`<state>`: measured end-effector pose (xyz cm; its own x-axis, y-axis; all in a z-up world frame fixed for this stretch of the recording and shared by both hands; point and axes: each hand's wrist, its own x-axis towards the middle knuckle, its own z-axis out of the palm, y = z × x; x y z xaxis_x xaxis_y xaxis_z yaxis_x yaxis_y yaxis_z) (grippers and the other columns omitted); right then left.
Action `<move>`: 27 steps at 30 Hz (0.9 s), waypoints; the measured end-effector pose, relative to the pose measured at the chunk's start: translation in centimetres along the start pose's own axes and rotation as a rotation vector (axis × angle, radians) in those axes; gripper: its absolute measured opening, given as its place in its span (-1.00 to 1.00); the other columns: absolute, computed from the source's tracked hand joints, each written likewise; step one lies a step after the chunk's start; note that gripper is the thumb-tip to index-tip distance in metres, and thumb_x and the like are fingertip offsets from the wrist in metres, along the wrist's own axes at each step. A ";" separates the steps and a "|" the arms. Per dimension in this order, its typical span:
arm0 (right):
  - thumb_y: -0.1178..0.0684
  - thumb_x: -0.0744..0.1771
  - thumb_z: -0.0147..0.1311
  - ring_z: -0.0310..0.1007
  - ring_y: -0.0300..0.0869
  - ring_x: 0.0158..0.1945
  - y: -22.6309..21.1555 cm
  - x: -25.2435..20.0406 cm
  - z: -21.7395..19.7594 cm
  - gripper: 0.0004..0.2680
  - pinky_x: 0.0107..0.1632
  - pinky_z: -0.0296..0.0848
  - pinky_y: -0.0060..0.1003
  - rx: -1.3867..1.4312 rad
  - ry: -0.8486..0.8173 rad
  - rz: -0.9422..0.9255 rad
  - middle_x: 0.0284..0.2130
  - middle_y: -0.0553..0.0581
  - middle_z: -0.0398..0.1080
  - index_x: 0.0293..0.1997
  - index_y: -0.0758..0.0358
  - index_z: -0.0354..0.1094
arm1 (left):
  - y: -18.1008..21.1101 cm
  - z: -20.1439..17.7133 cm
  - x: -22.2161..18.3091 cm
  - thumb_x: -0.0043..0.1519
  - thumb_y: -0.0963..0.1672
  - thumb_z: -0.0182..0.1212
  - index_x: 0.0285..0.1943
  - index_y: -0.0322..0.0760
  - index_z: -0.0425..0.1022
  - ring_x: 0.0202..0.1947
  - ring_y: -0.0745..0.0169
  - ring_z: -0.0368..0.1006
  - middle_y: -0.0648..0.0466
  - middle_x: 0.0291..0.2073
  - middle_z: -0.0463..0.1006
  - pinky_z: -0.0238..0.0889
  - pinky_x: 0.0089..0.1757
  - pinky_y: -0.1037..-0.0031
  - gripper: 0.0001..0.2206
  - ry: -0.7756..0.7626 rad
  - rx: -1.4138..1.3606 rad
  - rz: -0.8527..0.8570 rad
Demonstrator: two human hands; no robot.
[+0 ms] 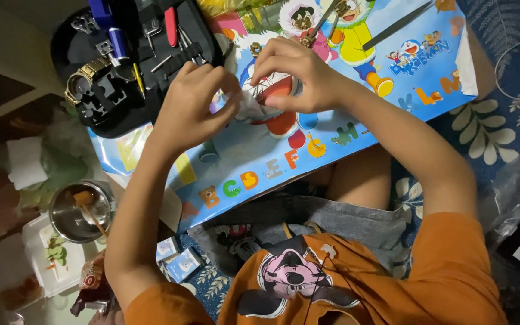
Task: Testing the internal mechanism and functionality of a watch using specialized repair tools.
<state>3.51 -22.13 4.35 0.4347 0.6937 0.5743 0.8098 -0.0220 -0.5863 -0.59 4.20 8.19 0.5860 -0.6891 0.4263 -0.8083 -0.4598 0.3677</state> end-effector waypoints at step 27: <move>0.13 0.44 0.03 0.33 -0.29 -0.13 -1.9 0.5 0.2 -0.93 -0.07 0.32 -0.43 0.372 0.164 0.528 -0.18 0.04 0.40 -0.04 0.26 0.40 | -1.1 2.0 -0.3 0.29 -0.19 0.47 0.00 -0.24 0.50 -0.27 0.26 0.41 0.17 -0.26 0.58 -0.01 -0.05 0.33 -0.79 0.125 -0.086 -0.097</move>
<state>2.04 -21.60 5.61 0.8136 0.5389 0.2181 0.2947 -0.0590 -0.9538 0.03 3.74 6.00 0.6676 -0.5666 0.4830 -0.7431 -0.4669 0.4793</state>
